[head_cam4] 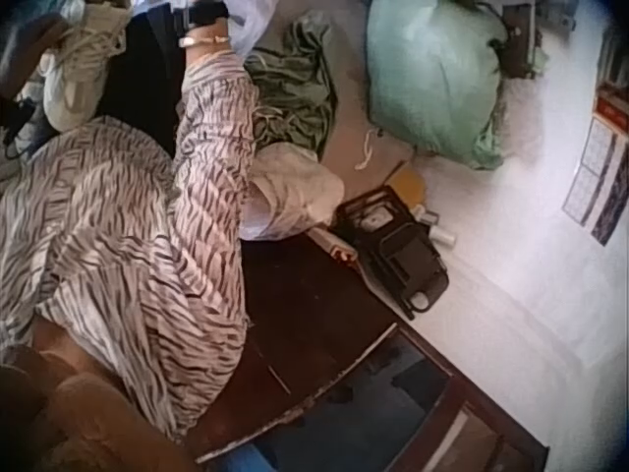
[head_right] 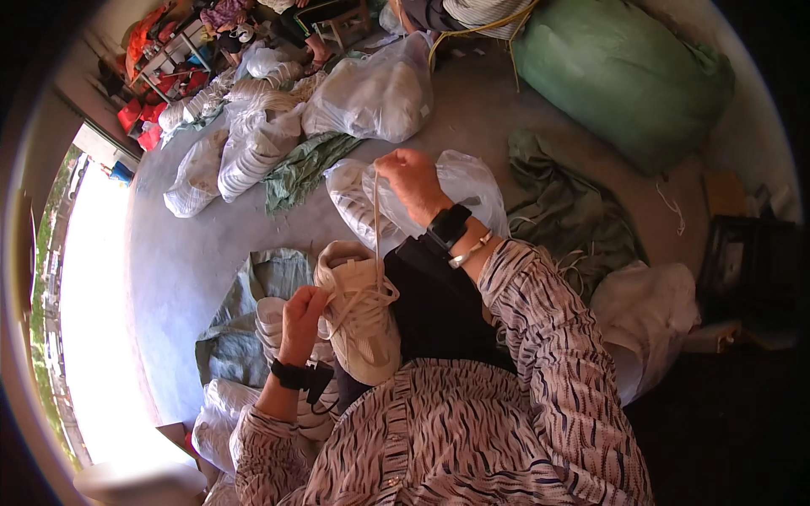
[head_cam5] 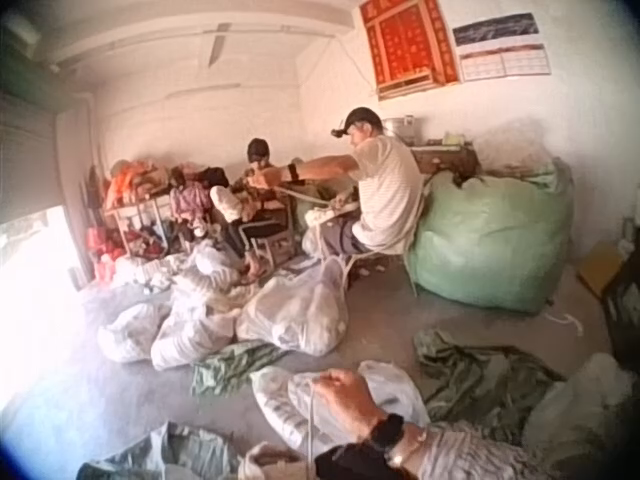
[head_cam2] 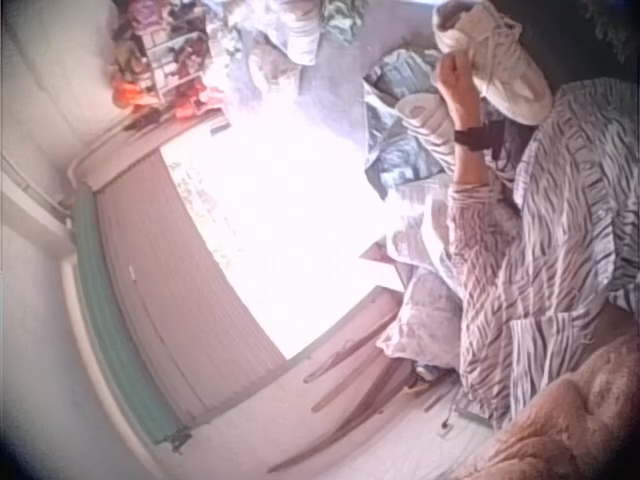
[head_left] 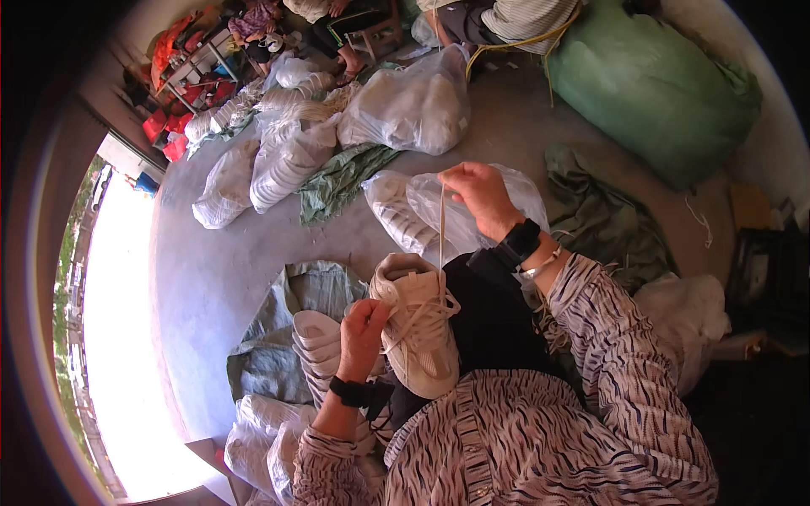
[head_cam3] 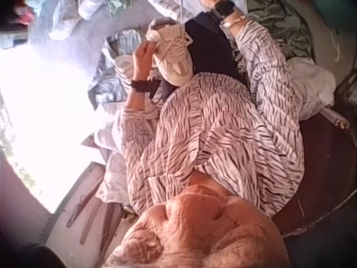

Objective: Lacing several pairs of cream-colored shoes in a factory setting.

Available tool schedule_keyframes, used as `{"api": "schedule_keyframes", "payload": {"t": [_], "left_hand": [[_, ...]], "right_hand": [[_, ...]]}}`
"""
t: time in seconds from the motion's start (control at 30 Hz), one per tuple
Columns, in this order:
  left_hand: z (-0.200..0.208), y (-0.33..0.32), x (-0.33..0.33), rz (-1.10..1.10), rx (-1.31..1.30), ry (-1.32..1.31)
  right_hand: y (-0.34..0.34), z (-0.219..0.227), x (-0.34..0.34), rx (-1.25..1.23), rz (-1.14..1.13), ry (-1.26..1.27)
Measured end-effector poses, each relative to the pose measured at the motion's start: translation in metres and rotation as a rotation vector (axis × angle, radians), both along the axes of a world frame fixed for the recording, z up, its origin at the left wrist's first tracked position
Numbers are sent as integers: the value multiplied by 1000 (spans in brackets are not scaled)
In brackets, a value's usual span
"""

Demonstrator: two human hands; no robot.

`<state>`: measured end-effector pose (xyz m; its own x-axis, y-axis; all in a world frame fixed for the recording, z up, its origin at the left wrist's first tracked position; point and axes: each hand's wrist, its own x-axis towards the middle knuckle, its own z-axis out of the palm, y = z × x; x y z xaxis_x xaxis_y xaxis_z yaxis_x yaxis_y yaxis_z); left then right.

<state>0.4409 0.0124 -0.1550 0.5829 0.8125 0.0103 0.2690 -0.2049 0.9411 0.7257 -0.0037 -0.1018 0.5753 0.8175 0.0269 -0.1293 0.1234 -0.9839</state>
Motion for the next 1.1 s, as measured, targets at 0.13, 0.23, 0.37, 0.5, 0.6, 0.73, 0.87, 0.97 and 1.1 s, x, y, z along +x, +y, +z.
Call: {"api": "schedule_keyframes", "payload": {"t": [0.13,0.23,0.37,0.5,0.6,0.73,0.87,0.97,1.1], "left_hand": [[-1,2,-2,9,-32,39],[0,-1,-1,57,-220,-8],[3,1,-4,4,-152,-4],[-1,2,-6,-50,-112,-5],[2,1,-4,-4,-144,-13],[7,-1,0,-13,-118,-18],[6,1,-1,-25,-132,-2],[6,0,-2,-23,-121,3],[7,0,2,-23,-117,12]], "right_hand": [[-28,-29,9,-290,208,-508],[-63,-46,-2,-195,459,-692],[-94,-51,-32,-86,432,-959],[-100,-60,-43,-115,340,-996],[-100,-64,-46,-124,347,-1030],[-99,-72,-46,-130,315,-946],[-98,-67,-53,-170,319,-949],[-99,-64,-57,-184,275,-977],[-96,-62,-59,-250,239,-956]]}}
